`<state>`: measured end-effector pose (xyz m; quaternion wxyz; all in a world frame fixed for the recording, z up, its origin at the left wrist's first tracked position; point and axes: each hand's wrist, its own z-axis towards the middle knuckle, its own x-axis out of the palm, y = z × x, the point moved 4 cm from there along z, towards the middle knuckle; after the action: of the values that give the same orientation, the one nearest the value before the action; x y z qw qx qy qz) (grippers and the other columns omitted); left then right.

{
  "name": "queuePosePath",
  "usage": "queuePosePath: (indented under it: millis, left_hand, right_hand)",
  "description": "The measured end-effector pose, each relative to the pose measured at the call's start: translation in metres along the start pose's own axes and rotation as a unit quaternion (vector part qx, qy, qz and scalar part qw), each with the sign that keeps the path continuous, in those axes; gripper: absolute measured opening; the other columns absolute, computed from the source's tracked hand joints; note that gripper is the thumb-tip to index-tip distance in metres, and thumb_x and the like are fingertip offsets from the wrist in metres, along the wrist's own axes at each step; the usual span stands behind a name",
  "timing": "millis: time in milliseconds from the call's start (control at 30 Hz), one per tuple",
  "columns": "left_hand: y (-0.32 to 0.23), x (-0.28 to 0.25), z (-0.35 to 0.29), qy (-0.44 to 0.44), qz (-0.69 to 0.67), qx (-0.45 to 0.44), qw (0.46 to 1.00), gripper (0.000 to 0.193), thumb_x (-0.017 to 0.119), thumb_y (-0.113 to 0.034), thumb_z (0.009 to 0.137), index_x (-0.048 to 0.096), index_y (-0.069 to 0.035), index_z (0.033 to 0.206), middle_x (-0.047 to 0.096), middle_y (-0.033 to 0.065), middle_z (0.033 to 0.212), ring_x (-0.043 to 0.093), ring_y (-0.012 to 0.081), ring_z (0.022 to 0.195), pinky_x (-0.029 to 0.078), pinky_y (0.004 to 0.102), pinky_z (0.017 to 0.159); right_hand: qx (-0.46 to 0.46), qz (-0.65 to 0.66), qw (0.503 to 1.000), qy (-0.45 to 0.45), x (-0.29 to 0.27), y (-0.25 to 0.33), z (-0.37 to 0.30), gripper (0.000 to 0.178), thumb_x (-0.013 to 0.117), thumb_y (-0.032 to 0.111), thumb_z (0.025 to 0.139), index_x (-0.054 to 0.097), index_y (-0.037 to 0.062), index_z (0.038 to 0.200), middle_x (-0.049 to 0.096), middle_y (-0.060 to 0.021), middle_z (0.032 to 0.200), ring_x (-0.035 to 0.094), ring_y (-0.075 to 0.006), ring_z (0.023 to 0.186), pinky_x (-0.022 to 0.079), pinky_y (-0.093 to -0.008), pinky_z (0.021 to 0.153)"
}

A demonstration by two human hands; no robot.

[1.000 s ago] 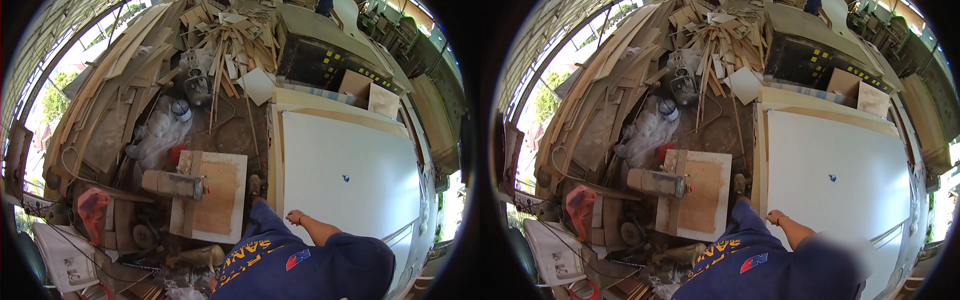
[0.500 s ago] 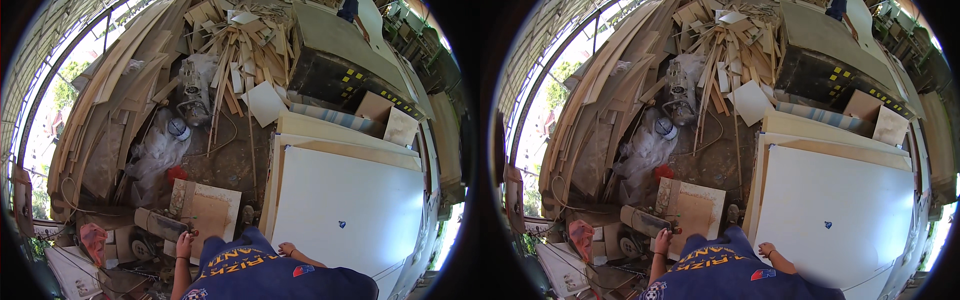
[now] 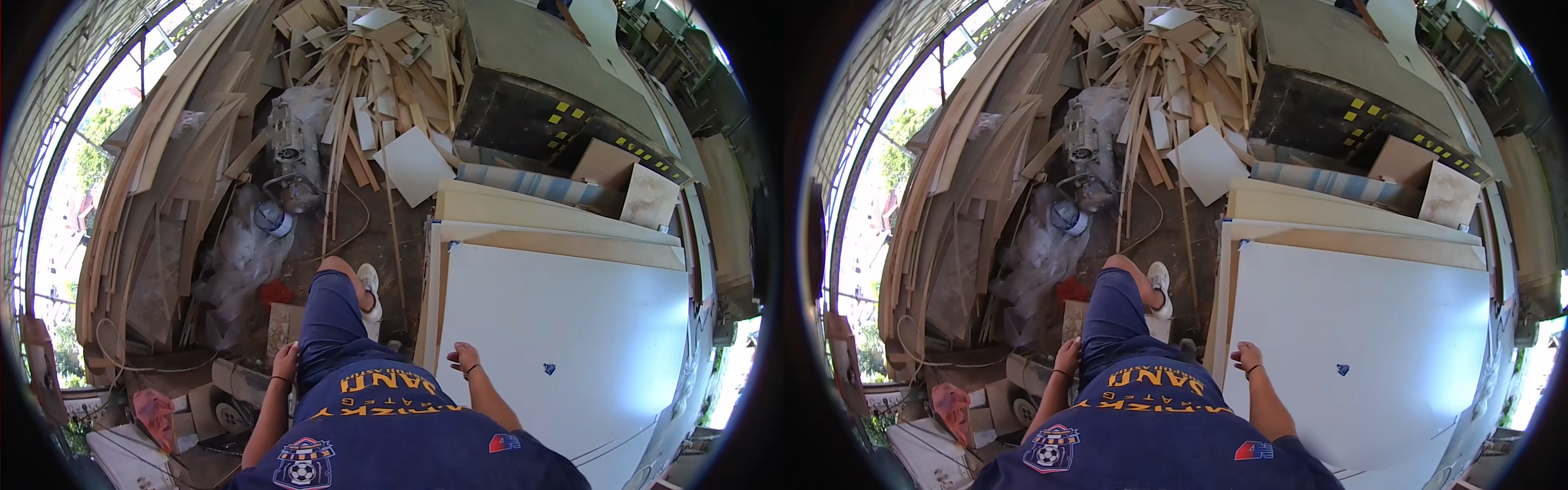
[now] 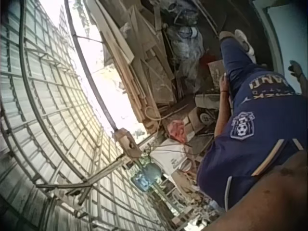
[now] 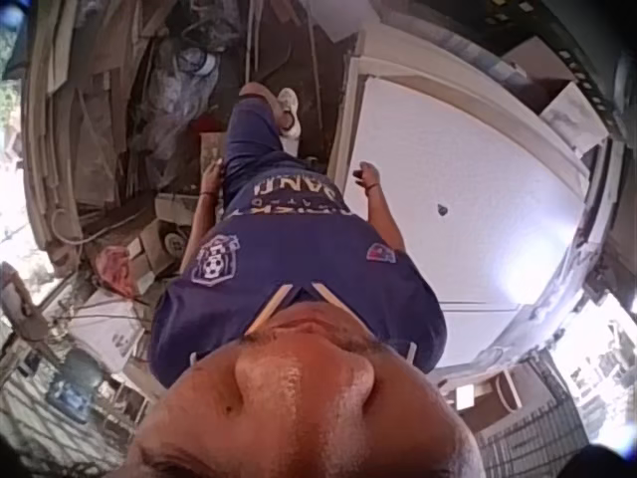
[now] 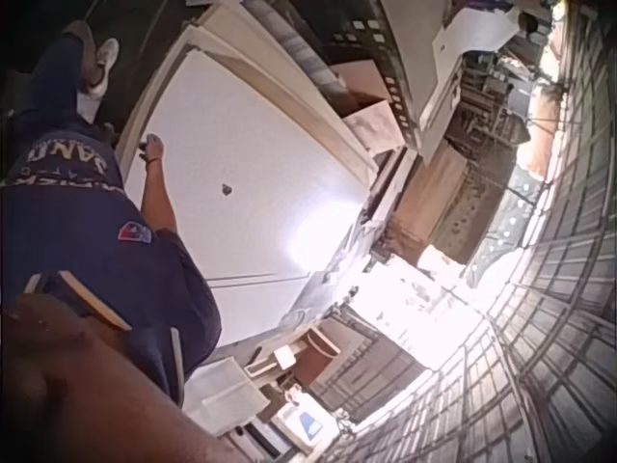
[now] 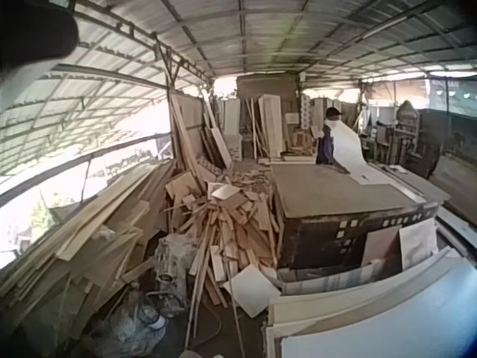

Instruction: The person uses a file to smooth the edges of a white wooden cabinet and then picks up long wooden strips from a pile of scraps.

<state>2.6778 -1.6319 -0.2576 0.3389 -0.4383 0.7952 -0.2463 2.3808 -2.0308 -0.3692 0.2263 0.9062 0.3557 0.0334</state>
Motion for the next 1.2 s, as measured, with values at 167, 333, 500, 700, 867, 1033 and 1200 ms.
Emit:
queuePosePath:
  millis: [167,333,500,700,867,1033,1200]
  left_hand:
    - [-0.040,0.030,0.069,0.040,0.108,0.043,0.992,0.042,0.054,-0.036,0.088,0.062,0.002,0.105,0.065,0.0097,0.096,0.058,0.0152,0.089,0.044,0.0284,0.080]
    - [-0.086,0.074,0.158,0.158,0.230,0.008,0.960,0.046,0.054,-0.037,0.087,0.062,0.005,0.102,0.065,0.0133,0.093,0.060,0.0176,0.090,0.044,0.0301,0.082]
    - [-0.185,0.090,0.240,0.096,0.050,-0.099,0.989,0.038,0.055,-0.037,0.087,0.061,-0.001,0.096,0.062,0.0044,0.081,0.058,0.0157,0.074,0.045,0.0304,0.063]
    - [-0.211,0.086,0.286,0.110,-0.133,-0.114,0.978,0.026,0.053,-0.032,0.089,0.056,-0.009,0.101,0.060,-0.0001,0.090,0.059,0.0137,0.073,0.043,0.0281,0.054]
    - [-0.182,0.059,0.288,0.060,-0.113,-0.220,0.967,0.025,0.050,-0.033,0.091,0.054,-0.011,0.101,0.060,0.0019,0.095,0.061,0.0183,0.074,0.045,0.0279,0.054]
    - [-0.089,0.041,0.288,0.177,0.265,-0.070,0.945,0.032,0.047,-0.038,0.091,0.052,-0.011,0.106,0.060,0.0041,0.098,0.060,0.0204,0.077,0.047,0.0353,0.059]
    - [-0.086,0.071,0.285,0.190,0.330,-0.069,0.922,0.034,0.046,-0.038,0.092,0.051,-0.011,0.111,0.060,0.0041,0.101,0.060,0.0201,0.080,0.047,0.0359,0.062]
  right_hand:
    - [0.038,0.061,0.997,0.001,0.038,-0.003,0.020,0.023,0.051,0.024,0.088,0.056,0.0104,0.106,0.058,-0.0044,0.072,0.063,-0.0206,0.077,0.049,-0.0389,0.066]
    - [-0.040,-0.328,0.943,0.026,0.035,-0.047,0.087,0.023,0.054,0.023,0.083,0.062,0.0112,0.101,0.063,-0.0099,0.084,0.064,-0.0235,0.080,0.050,-0.0390,0.066]
    - [-0.098,-0.432,0.897,0.001,0.091,0.089,0.066,0.033,0.051,0.031,0.080,0.067,0.0072,0.096,0.064,-0.0160,0.103,0.060,-0.0302,0.098,0.047,-0.0369,0.087]
    - [-0.075,-0.187,0.977,-0.074,0.125,0.278,0.101,0.036,0.060,0.018,0.076,0.059,0.0029,0.109,0.065,-0.0125,0.080,0.062,-0.0200,0.064,0.052,-0.0326,0.053]
    - [-0.247,-0.317,0.905,-0.141,0.143,0.373,0.152,0.030,0.057,0.027,0.084,0.063,0.0050,0.104,0.064,-0.0130,0.071,0.062,-0.0203,0.058,0.050,-0.0322,0.053]
    - [-0.160,-0.187,0.964,-0.102,0.150,0.440,0.142,0.033,0.055,0.019,0.083,0.058,0.0003,0.110,0.064,-0.0098,0.073,0.060,-0.0178,0.057,0.049,-0.0282,0.047]
    - [-0.138,-0.210,0.966,-0.052,0.141,0.475,0.185,0.034,0.055,0.013,0.081,0.055,-0.0038,0.111,0.063,-0.0099,0.072,0.061,-0.0164,0.059,0.048,-0.0279,0.046]
